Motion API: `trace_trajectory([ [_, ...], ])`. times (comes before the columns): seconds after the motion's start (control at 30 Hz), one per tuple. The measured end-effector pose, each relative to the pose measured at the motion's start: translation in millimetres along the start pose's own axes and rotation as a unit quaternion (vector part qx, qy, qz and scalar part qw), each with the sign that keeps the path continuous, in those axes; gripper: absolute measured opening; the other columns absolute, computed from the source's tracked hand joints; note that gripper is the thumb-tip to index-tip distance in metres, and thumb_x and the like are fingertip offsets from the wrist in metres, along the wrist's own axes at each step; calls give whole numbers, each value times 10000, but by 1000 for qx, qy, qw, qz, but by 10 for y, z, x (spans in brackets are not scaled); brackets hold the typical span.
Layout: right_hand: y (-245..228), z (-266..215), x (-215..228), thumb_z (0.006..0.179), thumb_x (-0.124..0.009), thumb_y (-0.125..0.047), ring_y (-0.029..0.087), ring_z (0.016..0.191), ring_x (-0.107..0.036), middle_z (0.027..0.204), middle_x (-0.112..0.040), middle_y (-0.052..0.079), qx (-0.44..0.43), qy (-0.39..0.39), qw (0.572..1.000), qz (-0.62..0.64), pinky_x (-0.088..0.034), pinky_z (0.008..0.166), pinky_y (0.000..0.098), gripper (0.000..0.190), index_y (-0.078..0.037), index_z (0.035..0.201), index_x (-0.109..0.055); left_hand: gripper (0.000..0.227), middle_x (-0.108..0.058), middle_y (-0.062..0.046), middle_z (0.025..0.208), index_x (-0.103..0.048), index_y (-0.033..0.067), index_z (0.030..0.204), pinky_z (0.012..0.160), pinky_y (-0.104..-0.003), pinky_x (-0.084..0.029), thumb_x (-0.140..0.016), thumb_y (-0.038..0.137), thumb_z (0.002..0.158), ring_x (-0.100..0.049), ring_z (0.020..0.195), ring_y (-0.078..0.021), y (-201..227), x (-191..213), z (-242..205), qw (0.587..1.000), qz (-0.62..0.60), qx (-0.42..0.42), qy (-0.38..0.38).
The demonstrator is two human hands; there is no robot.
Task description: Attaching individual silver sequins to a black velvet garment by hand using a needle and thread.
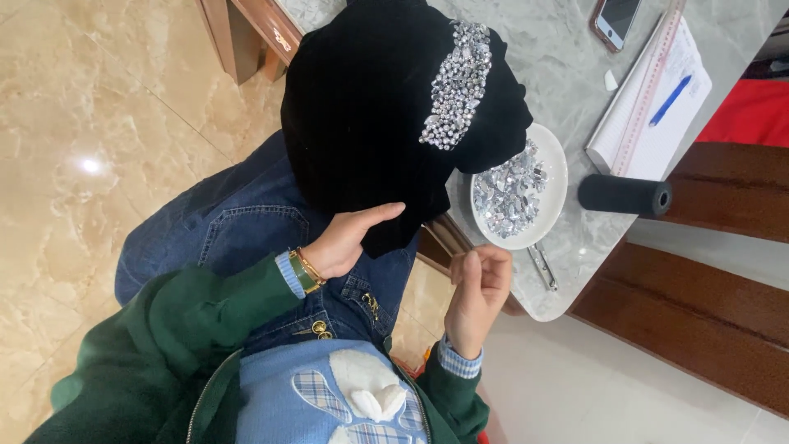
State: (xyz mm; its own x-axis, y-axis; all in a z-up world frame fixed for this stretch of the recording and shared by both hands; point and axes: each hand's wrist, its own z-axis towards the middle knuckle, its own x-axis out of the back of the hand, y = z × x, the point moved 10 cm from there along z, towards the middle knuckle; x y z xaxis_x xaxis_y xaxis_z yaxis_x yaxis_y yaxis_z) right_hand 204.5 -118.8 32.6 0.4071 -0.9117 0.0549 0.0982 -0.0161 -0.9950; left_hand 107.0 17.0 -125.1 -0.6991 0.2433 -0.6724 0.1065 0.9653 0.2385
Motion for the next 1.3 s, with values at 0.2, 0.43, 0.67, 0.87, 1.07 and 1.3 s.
trace_trajectory([
  [0.2,-81,-5,-113,989,-668,-88,64,666,-520,759,-528,0,-28,23,988,-152,-455,692,246,153,-49,1126,-613,807,-537,-229,1376,-432,-29,1404,1083,-514,-425,-744,407,800,-538,1272,-313,453,-432,-430,990,-135,6,-36],
  [0.43,54,93,-509,1006,-653,-129,88,751,-535,755,-619,37,-64,-34,974,-216,-460,744,287,243,-49,1234,-677,463,-629,-166,1160,-607,32,1159,949,-424,-504,-688,317,803,-607,1045,-280,479,-168,-99,982,-184,-21,-24],
  [0.67,435,350,-406,1005,-715,-233,125,575,-529,600,-585,71,-20,57,959,-277,-441,573,289,243,-55,1171,-715,146,-706,-155,852,-692,18,862,769,-396,-580,-751,58,734,-674,756,-263,432,-54,168,980,-195,-33,10],
  [0.87,502,431,-430,980,-753,-203,66,469,-441,487,-456,2,8,89,969,-232,-402,522,228,135,-77,1025,-731,298,-723,-113,982,-727,84,971,855,-376,-586,-844,282,781,-702,895,-228,679,-389,-139,989,-141,-37,-8],
  [1.07,570,370,-109,933,-767,-103,11,514,-415,493,-350,-60,-13,122,975,-186,-402,553,184,35,-94,921,-736,234,-727,-121,930,-697,101,857,846,-384,-599,-854,247,763,-718,877,-232,820,-535,-304,986,-156,-63,0],
  [1.3,74,630,-641,1006,-704,-219,101,517,-428,511,-449,15,28,61,959,-277,-405,558,276,225,-32,1125,-739,180,-737,-123,967,-743,82,878,885,-379,-586,-795,251,841,-712,902,-245,769,-433,-138,981,-175,-75,-43],
])
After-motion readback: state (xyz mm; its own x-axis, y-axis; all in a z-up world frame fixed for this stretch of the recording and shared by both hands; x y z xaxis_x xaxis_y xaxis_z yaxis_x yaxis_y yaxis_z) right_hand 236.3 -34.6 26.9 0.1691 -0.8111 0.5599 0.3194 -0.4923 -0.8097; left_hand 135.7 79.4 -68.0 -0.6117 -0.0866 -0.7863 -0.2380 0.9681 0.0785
